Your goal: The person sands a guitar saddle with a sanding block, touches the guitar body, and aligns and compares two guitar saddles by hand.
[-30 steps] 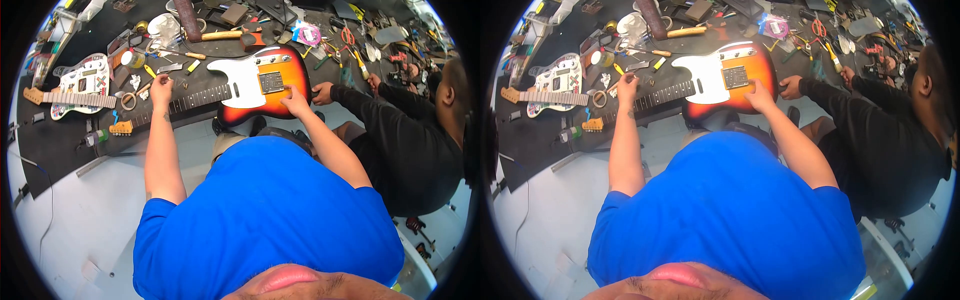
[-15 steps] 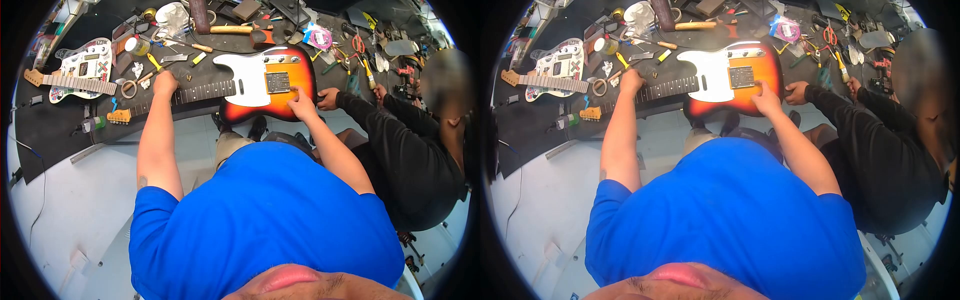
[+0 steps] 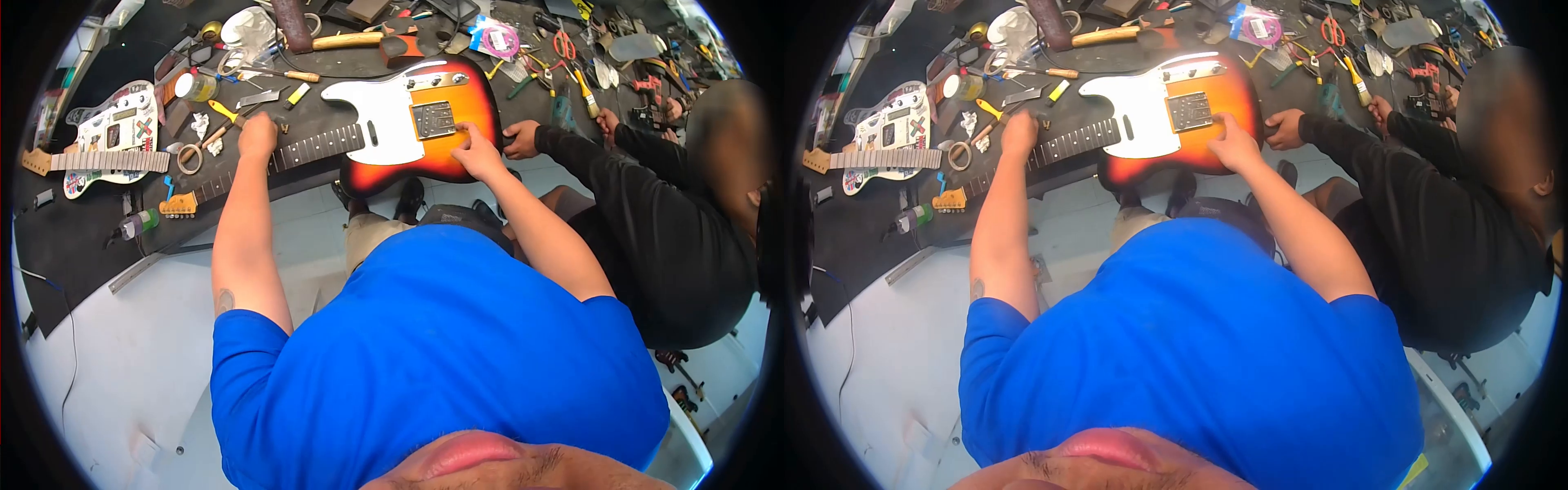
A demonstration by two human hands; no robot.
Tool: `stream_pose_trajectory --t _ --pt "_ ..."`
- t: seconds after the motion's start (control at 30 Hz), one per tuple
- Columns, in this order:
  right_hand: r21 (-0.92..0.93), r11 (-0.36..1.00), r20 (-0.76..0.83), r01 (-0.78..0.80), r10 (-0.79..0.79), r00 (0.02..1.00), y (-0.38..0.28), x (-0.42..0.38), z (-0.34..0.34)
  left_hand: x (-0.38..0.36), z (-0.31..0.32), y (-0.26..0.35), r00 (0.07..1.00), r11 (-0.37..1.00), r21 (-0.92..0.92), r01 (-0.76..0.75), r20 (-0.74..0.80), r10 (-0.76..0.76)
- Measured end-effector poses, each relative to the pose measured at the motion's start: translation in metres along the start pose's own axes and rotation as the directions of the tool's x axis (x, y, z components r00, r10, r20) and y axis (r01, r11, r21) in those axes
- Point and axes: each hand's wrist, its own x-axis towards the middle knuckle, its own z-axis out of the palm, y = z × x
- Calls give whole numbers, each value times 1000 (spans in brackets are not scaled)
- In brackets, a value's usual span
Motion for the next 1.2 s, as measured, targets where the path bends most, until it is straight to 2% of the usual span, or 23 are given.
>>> stream_pose_trajectory --t 0.07,0.17,0.2,0.23,0.27,0.3,0.33,0.37,0.4,0.47,0.57,0.77,1.07,1.2 --pt "3 1000 15 5 -5 1000 0 3 -2 0 4 -1 977 989 -120 -92 -202 66" --pt "20 1000 16 16 -17 1000 5 4 -2 -38 -28 55 866 911 -291 -293 -484 123" --pt "27 999 16 23 -23 1000 6 4 -2 -52 -33 86 902 882 -394 -259 -425 75" --pt "32 999 17 31 -31 999 7 5 -1 -78 -48 124 928 815 -498 -294 -352 120" --pt "38 999 19 38 -39 999 9 6 -1 -87 -35 149 874 784 -437 -441 -409 263" --pt "44 998 20 43 -44 999 10 7 0 -100 -31 175 873 710 -511 -485 -328 360" --pt "40 998 30 46 -47 998 12 6 -1 -113 -28 204 854 609 -602 -516 -309 417" --pt "35 998 35 50 -51 998 12 7 -2 -115 -7 224 812 612 -535 -582 -338 477" --pt "28 998 40 52 -53 998 12 8 -3 -122 -5 245 813 642 -502 -579 -298 500" --pt "25 996 7 81 -81 997 12 9 -2 -119 17 266 756 641 -403 -654 -331 564" --pt "-2 994 -22 105 -105 994 16 11 1 -119 31 278 751 665 -355 -657 -381 539" --pt "-39 995 -11 96 -96 995 10 8 -5 -113 40 285 775 717 -304 -628 -325 541" --pt "-60 996 15 66 -65 998 -6 -2 -15 -112 33 287 775 675 -382 -631 -336 535" --pt "-53 997 24 56 -55 998 -9 -3 -18 -108 36 293 743 656 -351 -668 -351 570"
